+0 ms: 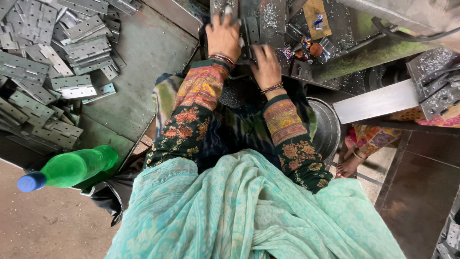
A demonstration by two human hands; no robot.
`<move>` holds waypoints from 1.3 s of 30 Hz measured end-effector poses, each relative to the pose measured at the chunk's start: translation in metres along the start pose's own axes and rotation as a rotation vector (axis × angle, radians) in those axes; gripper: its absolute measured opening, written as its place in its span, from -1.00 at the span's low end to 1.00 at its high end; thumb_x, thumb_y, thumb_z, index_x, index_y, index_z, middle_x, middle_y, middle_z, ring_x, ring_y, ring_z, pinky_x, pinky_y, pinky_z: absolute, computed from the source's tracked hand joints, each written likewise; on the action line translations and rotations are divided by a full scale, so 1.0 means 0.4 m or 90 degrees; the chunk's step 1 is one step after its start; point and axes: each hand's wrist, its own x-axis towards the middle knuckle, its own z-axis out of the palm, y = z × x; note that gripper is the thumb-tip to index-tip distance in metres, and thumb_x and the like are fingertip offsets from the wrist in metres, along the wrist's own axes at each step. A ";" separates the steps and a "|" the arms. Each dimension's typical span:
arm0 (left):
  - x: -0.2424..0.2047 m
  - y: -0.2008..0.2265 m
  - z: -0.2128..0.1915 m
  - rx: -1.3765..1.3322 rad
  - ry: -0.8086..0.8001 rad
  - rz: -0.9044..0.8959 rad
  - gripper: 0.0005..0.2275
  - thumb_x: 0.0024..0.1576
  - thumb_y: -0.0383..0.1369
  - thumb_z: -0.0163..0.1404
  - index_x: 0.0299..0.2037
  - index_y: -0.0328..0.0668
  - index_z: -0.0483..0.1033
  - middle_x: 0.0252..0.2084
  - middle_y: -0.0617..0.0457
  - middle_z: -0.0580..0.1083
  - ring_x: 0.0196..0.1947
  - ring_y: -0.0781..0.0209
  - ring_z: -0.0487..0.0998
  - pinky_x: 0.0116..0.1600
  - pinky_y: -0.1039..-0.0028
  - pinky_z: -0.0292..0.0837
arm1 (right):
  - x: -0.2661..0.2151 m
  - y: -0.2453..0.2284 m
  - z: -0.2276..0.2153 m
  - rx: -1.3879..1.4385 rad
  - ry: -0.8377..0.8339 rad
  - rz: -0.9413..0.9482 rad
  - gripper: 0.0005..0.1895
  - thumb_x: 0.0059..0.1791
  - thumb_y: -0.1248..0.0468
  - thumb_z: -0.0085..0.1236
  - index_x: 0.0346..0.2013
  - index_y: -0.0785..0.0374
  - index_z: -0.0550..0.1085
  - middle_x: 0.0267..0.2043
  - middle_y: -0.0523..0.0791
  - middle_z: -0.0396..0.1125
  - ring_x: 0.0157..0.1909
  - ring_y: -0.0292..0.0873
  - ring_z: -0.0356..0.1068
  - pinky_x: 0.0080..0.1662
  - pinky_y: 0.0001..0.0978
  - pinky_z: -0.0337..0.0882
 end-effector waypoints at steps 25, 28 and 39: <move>0.041 0.071 0.177 0.107 0.054 0.053 -0.71 0.36 -0.21 -0.11 -0.11 -0.16 0.68 0.17 -0.01 0.44 0.41 -0.17 0.14 0.42 -0.41 -0.22 | -0.472 -0.043 -0.066 -0.115 -0.391 0.427 -0.17 0.02 -0.05 0.08 0.50 0.04 0.01 -0.07 0.15 0.45 -0.10 0.24 0.49 -0.08 0.12 0.49; 0.014 0.073 0.171 0.125 0.061 0.070 -0.74 0.28 -0.24 -0.06 -0.09 -0.16 0.67 0.19 -0.03 0.43 0.39 -0.18 0.14 0.39 -0.43 -0.23 | -0.517 -0.023 0.026 -0.070 -0.335 0.397 -0.19 0.03 -0.01 0.08 0.48 0.13 0.01 -0.07 0.19 0.44 -0.15 0.32 0.48 -0.15 0.18 0.47; 0.090 0.051 0.189 0.052 0.038 0.049 -0.74 0.39 -0.30 -0.16 0.06 -0.20 0.60 0.22 0.09 0.42 0.39 0.01 0.19 0.46 -0.41 -0.16 | -0.469 -0.007 -0.082 -0.075 -0.361 0.399 -0.33 0.08 -0.08 0.01 0.39 0.14 0.13 -0.12 0.18 0.48 -0.11 0.30 0.49 -0.10 0.19 0.47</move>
